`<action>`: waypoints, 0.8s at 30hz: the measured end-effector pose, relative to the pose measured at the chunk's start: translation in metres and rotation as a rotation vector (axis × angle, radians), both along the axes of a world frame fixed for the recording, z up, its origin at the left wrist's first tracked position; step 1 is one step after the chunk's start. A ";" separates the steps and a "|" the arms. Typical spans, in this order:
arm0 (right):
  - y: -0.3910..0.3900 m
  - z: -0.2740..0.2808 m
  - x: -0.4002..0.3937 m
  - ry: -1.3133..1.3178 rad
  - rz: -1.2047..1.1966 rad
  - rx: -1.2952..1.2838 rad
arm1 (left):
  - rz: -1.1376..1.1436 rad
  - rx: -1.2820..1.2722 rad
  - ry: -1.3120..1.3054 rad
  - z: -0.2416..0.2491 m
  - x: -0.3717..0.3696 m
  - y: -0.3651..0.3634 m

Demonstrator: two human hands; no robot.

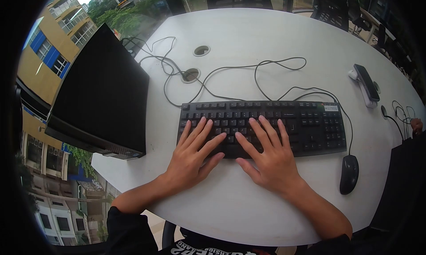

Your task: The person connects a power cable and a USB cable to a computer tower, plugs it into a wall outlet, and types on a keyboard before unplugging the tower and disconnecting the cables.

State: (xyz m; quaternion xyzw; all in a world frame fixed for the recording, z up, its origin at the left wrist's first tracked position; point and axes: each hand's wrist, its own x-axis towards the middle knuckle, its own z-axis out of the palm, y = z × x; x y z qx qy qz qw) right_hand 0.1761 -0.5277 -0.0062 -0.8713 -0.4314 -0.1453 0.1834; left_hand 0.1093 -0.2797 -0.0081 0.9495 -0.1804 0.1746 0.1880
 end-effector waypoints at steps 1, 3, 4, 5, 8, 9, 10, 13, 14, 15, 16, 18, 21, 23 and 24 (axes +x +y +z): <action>0.001 0.001 -0.001 -0.012 0.000 -0.002 | -0.004 0.013 -0.010 -0.001 -0.001 0.000; 0.002 0.004 -0.002 -0.032 0.008 -0.019 | -0.005 0.022 -0.028 -0.003 -0.002 -0.001; 0.003 0.005 -0.003 -0.040 0.013 -0.033 | -0.004 0.018 -0.035 -0.004 -0.001 0.000; 0.002 0.005 -0.004 -0.045 0.016 -0.048 | -0.005 0.014 -0.041 -0.005 -0.001 0.000; 0.002 -0.002 -0.003 0.039 0.025 -0.022 | -0.009 0.004 -0.032 -0.001 0.000 0.000; 0.001 -0.001 -0.003 0.031 0.028 -0.032 | -0.017 0.014 -0.038 0.000 0.000 0.001; 0.001 -0.001 -0.004 0.021 0.032 -0.041 | -0.011 -0.005 -0.028 0.001 0.000 0.001; 0.001 0.000 -0.003 0.008 0.040 -0.033 | 0.003 -0.059 -0.005 0.005 -0.001 0.001; 0.001 0.000 -0.003 0.011 0.044 -0.025 | 0.005 -0.074 -0.002 0.007 0.000 0.001; 0.001 0.000 -0.004 0.012 0.034 -0.005 | 0.008 -0.089 0.004 0.007 0.000 0.002; 0.001 0.001 -0.005 0.016 0.026 0.017 | 0.000 -0.080 0.000 0.007 0.000 0.004; 0.002 0.001 -0.006 -0.001 0.040 0.075 | -0.013 -0.058 -0.017 0.006 0.004 0.010; -0.003 0.000 -0.004 -0.067 0.100 0.154 | -0.013 -0.061 -0.054 0.004 0.006 0.013; -0.005 -0.001 -0.004 -0.110 0.139 0.177 | 0.003 -0.096 -0.084 0.004 0.007 0.011; -0.004 0.000 -0.005 -0.105 0.114 0.170 | 0.014 -0.112 -0.098 0.005 0.005 0.010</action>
